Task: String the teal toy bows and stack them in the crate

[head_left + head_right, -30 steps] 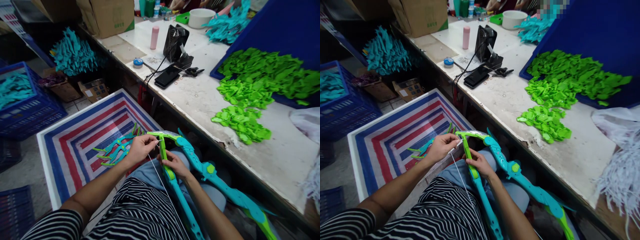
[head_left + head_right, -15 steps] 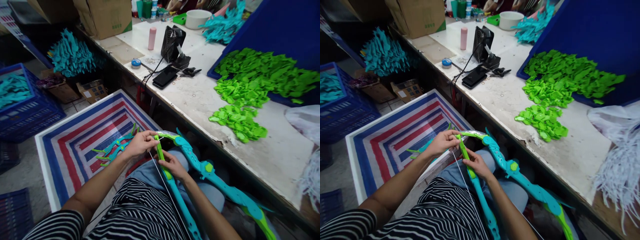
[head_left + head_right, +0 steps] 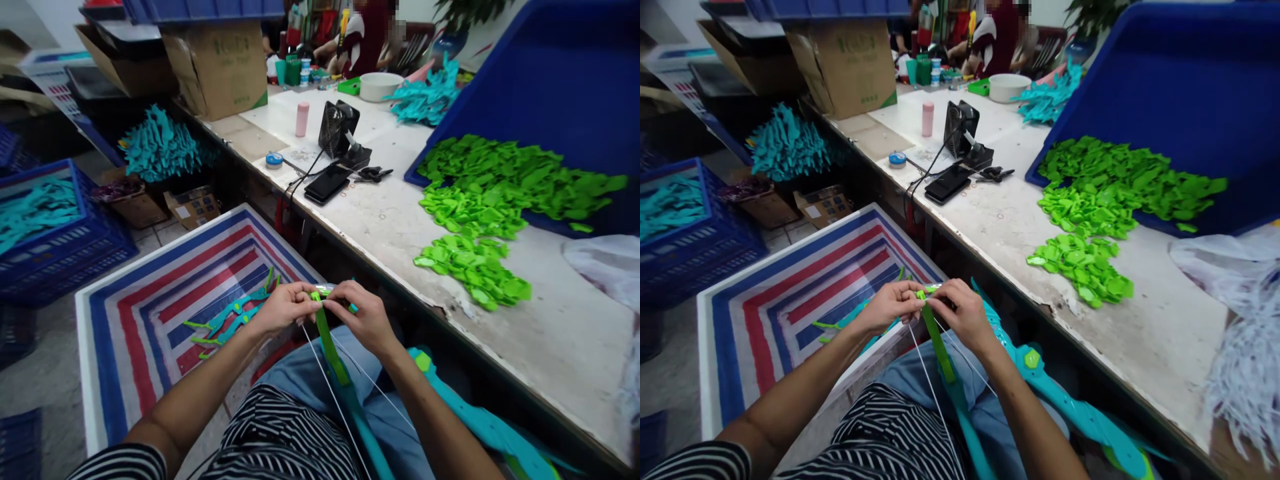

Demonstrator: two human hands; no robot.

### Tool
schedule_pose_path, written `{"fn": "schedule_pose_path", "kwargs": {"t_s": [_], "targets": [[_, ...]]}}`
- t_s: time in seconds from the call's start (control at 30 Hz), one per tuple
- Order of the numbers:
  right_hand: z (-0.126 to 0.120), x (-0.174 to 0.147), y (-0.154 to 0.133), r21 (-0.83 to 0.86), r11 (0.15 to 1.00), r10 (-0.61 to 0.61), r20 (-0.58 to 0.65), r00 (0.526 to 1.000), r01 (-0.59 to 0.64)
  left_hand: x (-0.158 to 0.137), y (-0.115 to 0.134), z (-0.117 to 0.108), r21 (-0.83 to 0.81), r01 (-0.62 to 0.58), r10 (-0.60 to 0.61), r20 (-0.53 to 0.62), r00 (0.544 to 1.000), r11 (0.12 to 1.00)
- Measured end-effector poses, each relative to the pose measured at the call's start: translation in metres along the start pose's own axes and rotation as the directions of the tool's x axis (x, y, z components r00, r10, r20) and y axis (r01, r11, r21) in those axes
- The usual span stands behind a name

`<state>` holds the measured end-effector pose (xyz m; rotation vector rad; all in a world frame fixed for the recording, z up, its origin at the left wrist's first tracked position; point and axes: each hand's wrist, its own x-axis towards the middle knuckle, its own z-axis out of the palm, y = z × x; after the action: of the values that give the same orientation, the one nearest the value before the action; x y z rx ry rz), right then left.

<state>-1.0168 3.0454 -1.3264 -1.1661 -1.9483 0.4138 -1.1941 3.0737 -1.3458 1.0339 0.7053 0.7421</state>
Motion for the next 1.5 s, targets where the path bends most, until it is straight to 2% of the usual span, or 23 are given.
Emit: {"fn": "schedule_pose_path", "kwargs": {"t_s": [0.13, 0.23, 0.3, 0.4, 0.43, 0.47, 0.53, 0.57, 0.6, 0.63, 0.7, 0.73, 0.8, 0.9, 1.0, 1.07, 1.13, 1.17, 1.2, 1.27, 1.3, 1.37, 1.5], "targets": [[-0.008, -0.005, -0.004, 0.047, 0.999, 0.008, 0.079, 0.997, -0.012, 0.005, -0.002, 0.003, 0.024, 0.014, -0.015, 0.028, 0.999, 1.0], [-0.009, -0.007, -0.011, 0.01, 1.0, -0.009, 0.08, 0.997, 0.009, 0.008, -0.003, 0.008, 0.164, 0.001, -0.006, 0.029, 1.0, 0.987], [-0.013, -0.006, -0.009, -0.067, 0.998, -0.018, 0.026, 0.999, 0.019, 0.009, -0.004, 0.012, 0.326, -0.088, 0.104, -0.034, 0.994, 0.941], [-0.033, -0.002, 0.015, -0.225, 0.971, 0.044, -0.177, 0.983, -0.084, 0.006, -0.006, 0.02, 0.489, -0.249, 0.349, -0.123, 0.929, 0.836], [-0.043, 0.0, 0.026, -0.264, 0.951, 0.079, -0.303, 0.95, -0.163, 0.005, -0.006, 0.022, 0.497, -0.291, 0.397, -0.12, 0.91, 0.817], [-0.053, 0.001, 0.037, -0.278, 0.925, 0.111, -0.452, 0.885, -0.258, 0.003, -0.007, 0.025, 0.487, -0.327, 0.421, -0.095, 0.902, 0.81], [-0.064, 0.004, 0.048, -0.22, 0.882, 0.141, -0.719, 0.68, -0.416, 0.003, -0.007, 0.029, 0.446, -0.364, 0.416, -0.019, 0.909, 0.818], [-0.063, 0.004, 0.047, -0.181, 0.88, 0.141, -0.784, 0.604, -0.44, 0.004, -0.006, 0.031, 0.423, -0.363, 0.393, 0.017, 0.919, 0.83], [-0.056, 0.004, 0.042, -0.159, 0.893, 0.132, -0.801, 0.584, -0.42, 0.006, -0.005, 0.032, 0.388, -0.342, 0.354, 0.043, 0.934, 0.856], [-0.045, 0.002, 0.032, -0.165, 0.918, 0.109, -0.77, 0.629, -0.361, 0.009, -0.003, 0.033, 0.33, -0.298, 0.297, 0.054, 0.953, 0.896], [-0.012, -0.005, 0.008, -0.209, 0.967, -0.014, -0.622, 0.783, -0.148, 0.015, 0.003, 0.034, 0.141, -0.161, 0.154, 0.061, 0.986, 0.977], [0.005, -0.01, -0.003, -0.222, 0.973, -0.076, -0.58, 0.811, -0.068, 0.018, 0.005, 0.033, 0.029, -0.087, 0.085, 0.059, 0.995, 0.996], [0.032, -0.019, -0.017, -0.265, 0.964, -0.159, -0.553, 0.818, 0.008, 0.023, 0.011, 0.03, -0.137, 0.026, -0.024, 0.012, 1.0, 0.99], [0.052, -0.026, -0.017, -0.311, 0.949, -0.215, -0.522, 0.825, 0.051, 0.024, 0.021, 0.022, -0.115, 0.056, -0.067, -0.094, 0.993, 0.992], [0.057, -0.026, -0.008, -0.286, 0.953, -0.23, -0.474, 0.85, 0.098, 0.016, 0.032, 0.018, 0.223, -0.013, 0.046, -0.143, 0.989, 0.975], [0.058, -0.024, -0.005, -0.253, 0.962, -0.214, -0.476, 0.853, 0.1, 0.009, 0.035, 0.018, 0.523, -0.119, 0.23, -0.152, 0.961, 0.844], [0.059, -0.023, -0.006, -0.195, 0.978, -0.163, -0.508, 0.845, 0.072, 0.004, 0.033, 0.021, 0.667, -0.205, 0.382, -0.13, 0.915, 0.716], [0.058, -0.022, -0.007, -0.159, 0.986, -0.13, -0.529, 0.839, 0.052, 0.003, 0.03, 0.024, 0.646, -0.215, 0.388, -0.135, 0.912, 0.732], [0.057, -0.021, -0.008, -0.126, 0.992, -0.094, -0.548, 0.831, 0.029, 0.004, 0.027, 0.026, 0.571, -0.199, 0.342, -0.154, 0.927, 0.797], [0.051, -0.018, -0.011, -0.084, 0.996, -0.031, -0.577, 0.816, -0.022, 0.009, 0.02, 0.029, 0.326, -0.119, 0.182, -0.172, 0.968, 0.938], [0.049, -0.017, -0.011, -0.079, 0.996, -0.012, -0.585, 0.811, -0.042, 0.011, 0.017, 0.03, 0.206, -0.079, 0.112, -0.157, 0.981, 0.975], [0.043, -0.014, -0.012, -0.091, 0.994, 0.0, -0.588, 0.809, -0.067, 0.015, 0.015, 0.029, 0.053, -0.045, 0.05, -0.109, 0.993, 0.998], [0.038, -0.014, -0.009, -0.145, 0.988, -0.036, -0.567, 0.823, -0.056, 0.016, 0.02, 0.023, -0.039, -0.018, 0.017, -0.035, 0.999, 0.999]]}}
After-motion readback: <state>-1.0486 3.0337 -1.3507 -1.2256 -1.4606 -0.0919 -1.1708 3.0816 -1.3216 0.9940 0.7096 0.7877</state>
